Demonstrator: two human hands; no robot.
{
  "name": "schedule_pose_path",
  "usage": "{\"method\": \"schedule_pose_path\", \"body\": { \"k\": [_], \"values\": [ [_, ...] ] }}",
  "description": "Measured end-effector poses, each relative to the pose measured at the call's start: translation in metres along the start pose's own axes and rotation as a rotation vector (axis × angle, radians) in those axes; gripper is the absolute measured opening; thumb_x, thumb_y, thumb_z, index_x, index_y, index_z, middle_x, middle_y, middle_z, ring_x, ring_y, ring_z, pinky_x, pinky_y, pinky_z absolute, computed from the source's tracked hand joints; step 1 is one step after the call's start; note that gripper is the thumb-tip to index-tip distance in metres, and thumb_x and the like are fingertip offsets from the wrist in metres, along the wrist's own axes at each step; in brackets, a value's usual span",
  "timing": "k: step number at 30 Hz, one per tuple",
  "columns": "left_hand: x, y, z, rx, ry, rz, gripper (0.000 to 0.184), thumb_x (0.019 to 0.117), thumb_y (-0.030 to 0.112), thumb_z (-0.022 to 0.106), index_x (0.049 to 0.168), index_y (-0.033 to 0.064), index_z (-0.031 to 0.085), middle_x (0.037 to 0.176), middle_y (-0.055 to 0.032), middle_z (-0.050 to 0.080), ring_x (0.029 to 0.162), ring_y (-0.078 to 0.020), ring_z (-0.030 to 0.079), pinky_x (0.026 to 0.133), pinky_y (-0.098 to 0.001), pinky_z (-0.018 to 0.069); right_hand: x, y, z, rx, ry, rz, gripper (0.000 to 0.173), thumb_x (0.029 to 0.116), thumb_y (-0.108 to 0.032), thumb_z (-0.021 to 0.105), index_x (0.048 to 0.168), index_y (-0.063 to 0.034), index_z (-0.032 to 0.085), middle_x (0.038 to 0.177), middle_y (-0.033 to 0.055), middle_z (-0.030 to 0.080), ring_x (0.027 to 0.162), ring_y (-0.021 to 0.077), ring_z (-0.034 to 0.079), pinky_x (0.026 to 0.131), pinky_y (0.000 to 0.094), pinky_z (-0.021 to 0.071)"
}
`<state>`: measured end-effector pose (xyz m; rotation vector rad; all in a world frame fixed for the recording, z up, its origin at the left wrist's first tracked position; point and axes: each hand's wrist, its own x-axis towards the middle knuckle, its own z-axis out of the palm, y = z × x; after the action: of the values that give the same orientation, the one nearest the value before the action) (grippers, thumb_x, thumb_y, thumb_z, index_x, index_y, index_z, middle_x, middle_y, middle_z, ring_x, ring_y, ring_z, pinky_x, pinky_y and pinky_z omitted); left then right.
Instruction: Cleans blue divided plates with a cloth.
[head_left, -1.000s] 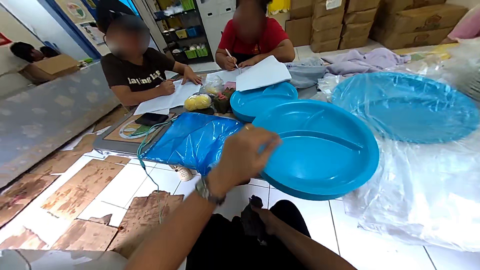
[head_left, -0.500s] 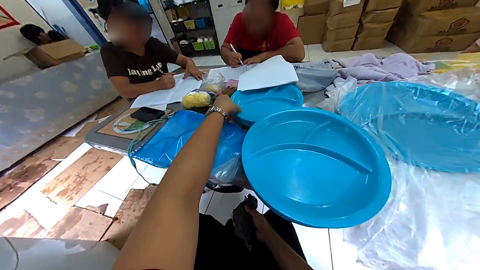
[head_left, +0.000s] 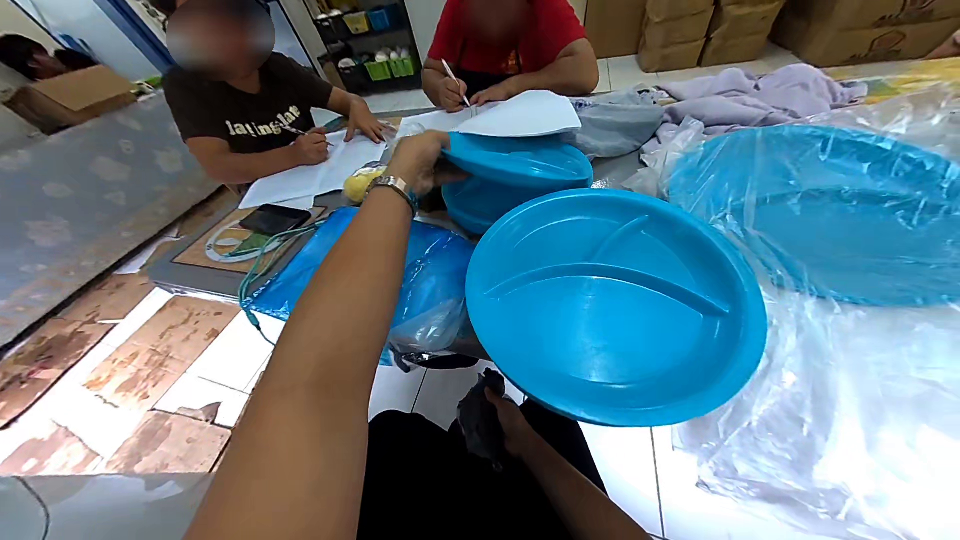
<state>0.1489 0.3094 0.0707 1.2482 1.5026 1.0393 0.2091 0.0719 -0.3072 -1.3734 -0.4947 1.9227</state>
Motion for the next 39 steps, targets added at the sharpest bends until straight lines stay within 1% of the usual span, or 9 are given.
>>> {"method": "schedule_pose_path", "body": {
  "k": [7, 11, 16, 22, 27, 29, 32, 35, 39],
  "values": [
    [-0.123, -0.057, -0.109, -0.453, 0.238, 0.362, 0.036, 0.0902, 0.001, 0.053, 0.126, 0.0064, 0.051, 0.111, -0.0070, 0.067, 0.098, -0.0172, 0.068, 0.084, -0.0388, 0.0599, -0.007, -0.006, -0.003, 0.081, 0.040, -0.119, 0.038, 0.1093, -0.025, 0.044, 0.137, -0.0018, 0.054, 0.126, 0.0180, 0.063, 0.112, 0.0242, 0.062, 0.094, 0.0458, 0.0523],
    [-0.232, -0.180, -0.218, -0.666, 0.467, 0.449, 0.036, 0.0876, -0.002, 0.046, 0.118, 0.0155, 0.053, 0.116, -0.0038, 0.066, 0.108, -0.0180, 0.066, 0.090, -0.0431, 0.0575, -0.009, -0.008, 0.000, 0.064, 0.066, -0.117, 0.034, 0.1087, -0.021, 0.044, 0.133, 0.0000, 0.055, 0.115, 0.0168, 0.065, 0.100, 0.0222, 0.064, 0.086, 0.0433, 0.0547],
    [-0.300, -0.316, -0.271, -0.893, 0.671, 0.263, 0.025, 0.0902, 0.001, 0.043, 0.107, 0.0173, 0.053, 0.104, -0.0025, 0.069, 0.096, -0.0164, 0.069, 0.081, -0.0403, 0.0603, -0.001, -0.002, 0.001, -0.056, 0.072, -0.203, 0.040, 0.1099, -0.021, 0.043, 0.144, -0.0015, 0.047, 0.130, 0.0171, 0.061, 0.114, 0.0219, 0.063, 0.095, 0.0418, 0.0538],
    [-0.288, -0.400, -0.219, -0.952, 0.590, -0.101, 0.035, 0.0852, -0.005, 0.045, 0.116, 0.0102, 0.050, 0.109, -0.0069, 0.064, 0.096, -0.0182, 0.066, 0.081, -0.0420, 0.0577, -0.059, -0.015, 0.039, -0.487, 0.129, -0.574, 0.032, 0.1078, -0.017, 0.049, 0.130, 0.0041, 0.057, 0.113, 0.0145, 0.067, 0.099, 0.0126, 0.067, 0.089, 0.0313, 0.0563],
    [-0.266, -0.395, -0.116, -1.034, 0.218, -0.268, 0.032, 0.0896, -0.006, 0.042, 0.116, 0.0098, 0.052, 0.103, -0.0072, 0.067, 0.089, -0.0185, 0.067, 0.076, -0.0404, 0.0582, -0.096, 0.005, 0.074, -1.240, 0.203, -1.265, 0.038, 0.0899, -0.009, 0.067, 0.126, 0.0024, 0.068, 0.128, 0.0265, 0.064, 0.119, 0.0458, 0.060, 0.097, 0.0625, 0.0492],
    [-0.272, -0.401, -0.093, -1.044, 0.089, -0.253, 0.025, 0.1075, 0.008, 0.033, 0.118, 0.0112, 0.055, 0.101, -0.0036, 0.069, 0.091, -0.0143, 0.068, 0.081, -0.0353, 0.0583, -0.091, 0.028, 0.085, -1.477, 0.009, -1.236, 0.049, 0.0911, -0.008, 0.067, 0.139, -0.0021, 0.061, 0.138, 0.0216, 0.061, 0.128, 0.0409, 0.057, 0.105, 0.0602, 0.0466],
    [-0.280, -0.421, -0.090, -1.104, 0.026, -0.300, 0.030, 0.1109, 0.011, 0.024, 0.113, 0.0103, 0.054, 0.093, -0.0024, 0.066, 0.087, -0.0126, 0.065, 0.081, -0.0324, 0.0561, -0.066, 0.047, 0.076, -1.580, -0.226, -1.163, 0.049, 0.0937, 0.005, 0.058, 0.142, -0.0004, 0.058, 0.144, 0.0196, 0.058, 0.138, 0.0359, 0.053, 0.114, 0.0547, 0.0413],
    [-0.272, -0.416, -0.091, -1.056, 0.049, -0.377, 0.029, 0.1123, 0.020, 0.026, 0.119, 0.0117, 0.053, 0.098, -0.0029, 0.066, 0.089, -0.0124, 0.066, 0.079, -0.0319, 0.0573, -0.051, 0.031, 0.066, -1.568, -0.152, -1.301, 0.050, 0.0873, 0.015, 0.057, 0.133, -0.0009, 0.066, 0.137, 0.0188, 0.064, 0.131, 0.0374, 0.058, 0.110, 0.0537, 0.0454],
    [-0.268, -0.410, -0.094, -0.974, 0.124, -0.428, 0.047, 0.0816, -0.017, 0.045, 0.124, 0.0037, 0.049, 0.109, -0.0130, 0.064, 0.090, -0.0215, 0.067, 0.075, -0.0408, 0.0581, -0.037, 0.004, 0.049, -1.601, 0.121, -1.190, 0.054, 0.0880, 0.017, 0.054, 0.138, -0.0017, 0.062, 0.139, 0.0212, 0.060, 0.130, 0.0418, 0.057, 0.106, 0.0576, 0.0484]
  ]
}}
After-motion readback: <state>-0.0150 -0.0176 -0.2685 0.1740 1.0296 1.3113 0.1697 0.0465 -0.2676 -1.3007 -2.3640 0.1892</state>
